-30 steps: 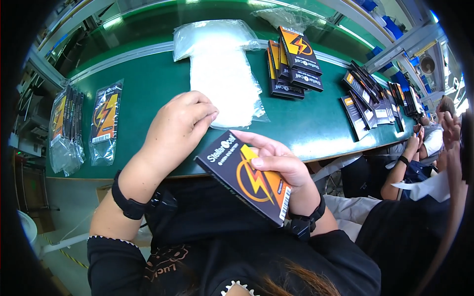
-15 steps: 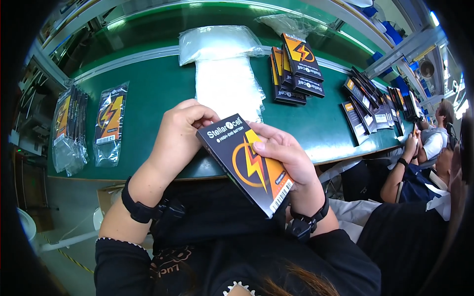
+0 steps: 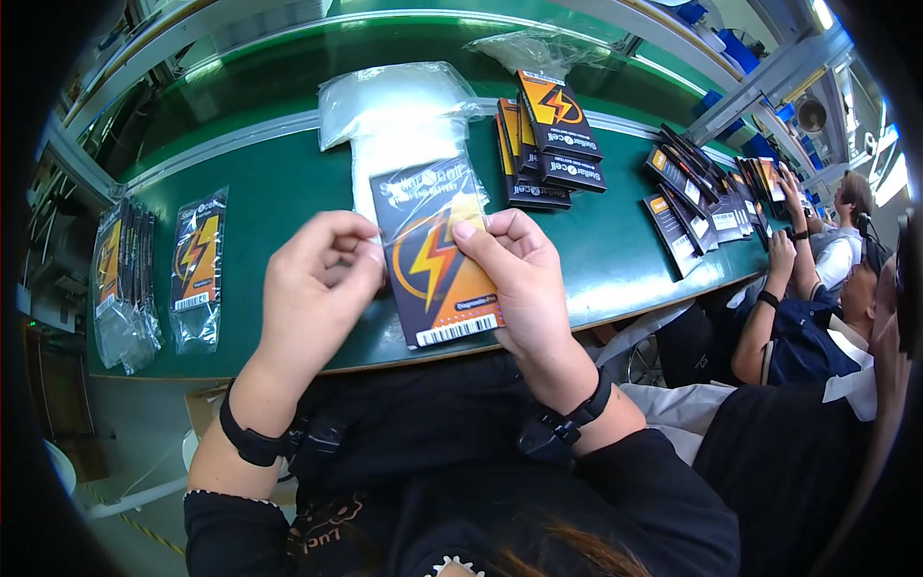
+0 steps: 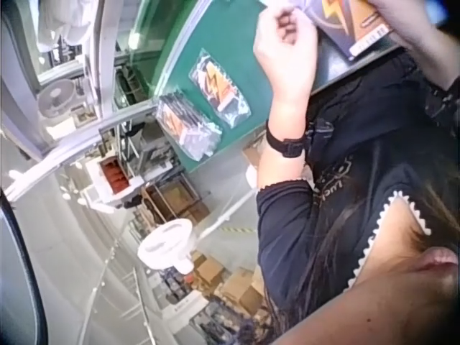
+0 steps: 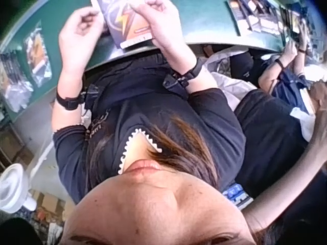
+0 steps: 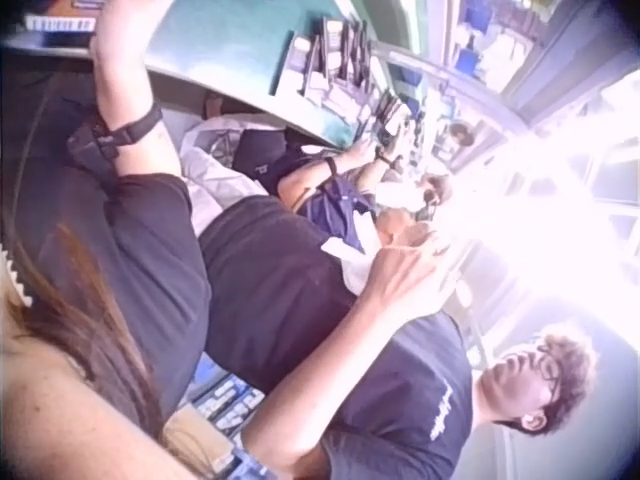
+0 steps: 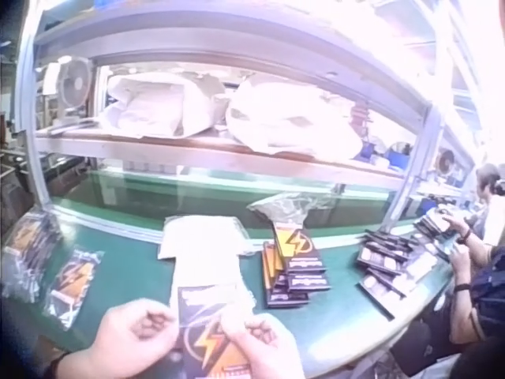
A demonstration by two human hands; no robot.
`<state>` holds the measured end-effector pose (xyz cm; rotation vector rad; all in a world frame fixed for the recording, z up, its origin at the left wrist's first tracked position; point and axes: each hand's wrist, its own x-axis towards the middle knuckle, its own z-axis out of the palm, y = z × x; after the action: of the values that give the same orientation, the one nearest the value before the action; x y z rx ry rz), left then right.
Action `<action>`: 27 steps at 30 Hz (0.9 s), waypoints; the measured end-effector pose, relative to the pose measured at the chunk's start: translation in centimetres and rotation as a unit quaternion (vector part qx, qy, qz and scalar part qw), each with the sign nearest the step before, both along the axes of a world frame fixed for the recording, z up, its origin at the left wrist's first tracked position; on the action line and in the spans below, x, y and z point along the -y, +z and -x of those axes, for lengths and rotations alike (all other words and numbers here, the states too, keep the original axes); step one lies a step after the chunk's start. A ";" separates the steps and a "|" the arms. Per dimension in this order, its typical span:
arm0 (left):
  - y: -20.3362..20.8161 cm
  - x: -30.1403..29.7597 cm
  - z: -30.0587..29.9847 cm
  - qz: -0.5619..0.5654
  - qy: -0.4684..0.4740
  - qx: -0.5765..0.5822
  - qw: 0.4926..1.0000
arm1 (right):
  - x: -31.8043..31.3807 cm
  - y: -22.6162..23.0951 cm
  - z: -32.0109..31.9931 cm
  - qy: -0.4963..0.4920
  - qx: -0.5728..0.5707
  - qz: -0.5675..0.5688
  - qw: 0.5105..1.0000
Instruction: Packaging high-rate batteries and electronic components into plastic bags and cardboard boxes on an assembly line.
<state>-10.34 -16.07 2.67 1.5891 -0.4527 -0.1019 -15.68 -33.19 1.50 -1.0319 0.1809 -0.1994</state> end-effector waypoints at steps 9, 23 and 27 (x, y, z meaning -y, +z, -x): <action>1.2 -1.3 -1.6 0.247 -0.089 -0.239 0.935 | -1.2 1.1 -1.2 0.093 0.043 0.325 0.940; 2.7 -1.5 0.3 0.220 -0.331 -0.338 0.853 | -0.3 7.1 -0.1 -0.026 0.410 0.467 0.783; 2.1 -2.1 0.9 0.248 -0.121 -0.401 0.873 | -4.0 5.3 -0.1 0.264 0.310 0.461 0.788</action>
<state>-11.26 -14.01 4.74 0.8601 -0.0027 -0.7501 -15.54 -29.23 6.76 -1.8786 -0.9008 -0.0964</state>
